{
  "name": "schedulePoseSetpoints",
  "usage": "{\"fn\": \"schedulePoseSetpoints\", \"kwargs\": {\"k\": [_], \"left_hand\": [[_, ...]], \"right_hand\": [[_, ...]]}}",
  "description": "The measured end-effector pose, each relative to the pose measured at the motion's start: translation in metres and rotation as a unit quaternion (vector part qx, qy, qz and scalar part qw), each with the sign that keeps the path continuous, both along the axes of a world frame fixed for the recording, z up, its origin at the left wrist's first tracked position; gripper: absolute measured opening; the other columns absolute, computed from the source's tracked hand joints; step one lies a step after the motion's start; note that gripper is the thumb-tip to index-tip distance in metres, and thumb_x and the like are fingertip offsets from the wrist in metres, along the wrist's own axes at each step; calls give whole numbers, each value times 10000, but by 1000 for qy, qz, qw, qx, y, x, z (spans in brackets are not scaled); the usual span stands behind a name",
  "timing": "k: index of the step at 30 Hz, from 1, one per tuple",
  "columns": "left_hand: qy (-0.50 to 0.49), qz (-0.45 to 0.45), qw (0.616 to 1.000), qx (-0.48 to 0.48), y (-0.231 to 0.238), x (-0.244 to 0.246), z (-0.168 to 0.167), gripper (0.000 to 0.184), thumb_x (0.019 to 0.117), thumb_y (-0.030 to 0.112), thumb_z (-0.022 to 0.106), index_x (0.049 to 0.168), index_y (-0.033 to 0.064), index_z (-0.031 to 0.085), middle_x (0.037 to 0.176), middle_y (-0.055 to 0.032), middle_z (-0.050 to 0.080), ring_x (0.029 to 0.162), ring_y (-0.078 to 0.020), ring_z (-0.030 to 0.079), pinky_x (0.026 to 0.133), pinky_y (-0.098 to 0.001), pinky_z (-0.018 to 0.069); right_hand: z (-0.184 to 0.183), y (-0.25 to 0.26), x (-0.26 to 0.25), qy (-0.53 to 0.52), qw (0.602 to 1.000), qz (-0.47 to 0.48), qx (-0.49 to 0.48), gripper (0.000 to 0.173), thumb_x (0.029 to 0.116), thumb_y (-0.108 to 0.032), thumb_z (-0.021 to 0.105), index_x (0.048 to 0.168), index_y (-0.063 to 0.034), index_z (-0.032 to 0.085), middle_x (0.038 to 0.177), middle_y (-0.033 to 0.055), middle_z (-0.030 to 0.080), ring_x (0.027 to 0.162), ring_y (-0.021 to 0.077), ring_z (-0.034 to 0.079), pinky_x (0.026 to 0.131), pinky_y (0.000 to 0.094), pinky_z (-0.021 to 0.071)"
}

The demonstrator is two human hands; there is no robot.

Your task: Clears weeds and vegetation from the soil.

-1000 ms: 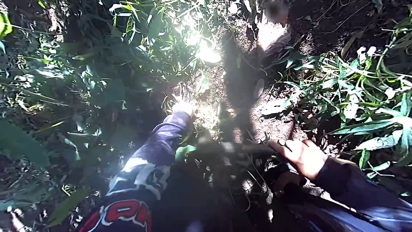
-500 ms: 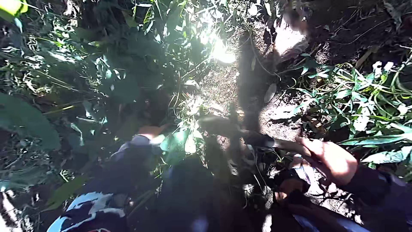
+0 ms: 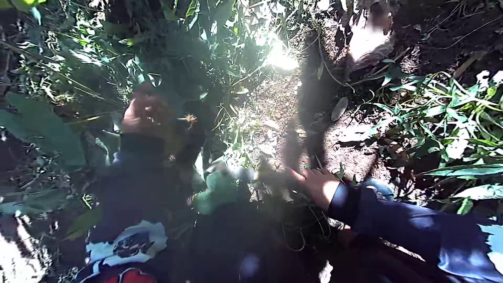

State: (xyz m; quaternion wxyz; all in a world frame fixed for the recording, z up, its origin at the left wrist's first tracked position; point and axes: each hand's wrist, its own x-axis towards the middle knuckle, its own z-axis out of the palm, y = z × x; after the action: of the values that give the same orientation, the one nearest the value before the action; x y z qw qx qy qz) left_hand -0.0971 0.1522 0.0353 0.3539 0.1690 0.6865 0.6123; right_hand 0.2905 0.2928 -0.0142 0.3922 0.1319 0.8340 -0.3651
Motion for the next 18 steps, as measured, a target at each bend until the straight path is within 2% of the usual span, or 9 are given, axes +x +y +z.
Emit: {"fn": "schedulePoseSetpoints", "kwargs": {"k": [2, 3, 5, 7, 9, 11, 13, 15, 18], "left_hand": [[-35, -29, 996, 72, 42, 10, -26, 296, 917, 28, 402, 987, 286, 531, 764, 134, 639, 725, -20, 631, 693, -221, 548], [-40, -39, 996, 64, 62, 21, -43, 323, 881, -41, 413, 994, 243, 519, 820, 101, 659, 781, -43, 661, 743, -247, 576], [-51, -80, 995, -26, 98, 52, -74, 368, 859, -172, 459, 1045, 144, 431, 893, 36, 629, 848, -76, 665, 812, -283, 582], [26, -202, 966, -162, 116, 76, -108, 285, 918, -104, 562, 1185, -6, 534, 1052, -72, 650, 905, -113, 658, 817, -283, 562], [135, -306, 891, -306, 121, 98, -131, 324, 1016, 45, 583, 1332, -25, 604, 1289, -193, 648, 1119, -247, 645, 970, -401, 514], [261, -384, 789, -403, 115, 112, -152, 382, 1054, 171, 584, 1378, -30, 598, 1417, -265, 583, 1347, -394, 546, 1152, -548, 392], [369, -435, 686, -451, 104, 122, -167, 388, 1023, 229, 639, 1324, -15, 626, 1373, -270, 591, 1301, -445, 570, 1077, -615, 459], [402, -452, 636, -479, 101, 129, -170, 368, 1014, 226, 635, 1290, -18, 636, 1366, -256, 595, 1284, -442, 580, 1033, -621, 490], [380, -456, 624, -508, 103, 132, -163, 360, 1044, 211, 581, 1290, -50, 622, 1405, -254, 577, 1336, -439, 539, 1076, -615, 451]], "right_hand": [[-2, -7, 6, 31, 999, 0, 8, 733, 985, 75, 492, 1633, -181, 265, 1290, 378, 567, 1172, 572, 575, 996, 691, 422], [-6, -10, 12, 59, 998, -10, 22, 714, 978, 74, 500, 1619, -179, 314, 1250, 373, 594, 1131, 568, 601, 968, 686, 443], [-10, -13, 22, 85, 996, -22, 32, 694, 979, 70, 495, 1610, -180, 347, 1222, 367, 611, 1098, 564, 617, 947, 684, 454], [-11, -11, 26, 80, 996, -27, 26, 676, 996, 59, 482, 1612, -183, 344, 1249, 360, 604, 1120, 560, 609, 968, 687, 440], [-10, -11, 30, 83, 996, -30, 23, 650, 1007, 44, 475, 1607, -174, 356, 1262, 361, 603, 1127, 560, 608, 976, 684, 435], [-7, -10, 33, 72, 997, -23, 15, 641, 1021, 23, 467, 1615, -181, 336, 1281, 362, 593, 1144, 556, 602, 986, 676, 431], [-3, -7, 39, 82, 996, -25, 17, 641, 1016, 14, 487, 1609, -183, 346, 1247, 354, 610, 1114, 547, 619, 957, 672, 454], [2, -5, 52, 119, 991, -54, 35, 640, 970, 43, 542, 1565, -166, 433, 1164, 344, 651, 1040, 545, 654, 912, 679, 488], [10, -1, 73, 132, 986, -51, 93, 630, 954, 31, 602, 1535, -182, 481, 1058, 307, 675, 949, 518, 677, 837, 639, 530]]}}
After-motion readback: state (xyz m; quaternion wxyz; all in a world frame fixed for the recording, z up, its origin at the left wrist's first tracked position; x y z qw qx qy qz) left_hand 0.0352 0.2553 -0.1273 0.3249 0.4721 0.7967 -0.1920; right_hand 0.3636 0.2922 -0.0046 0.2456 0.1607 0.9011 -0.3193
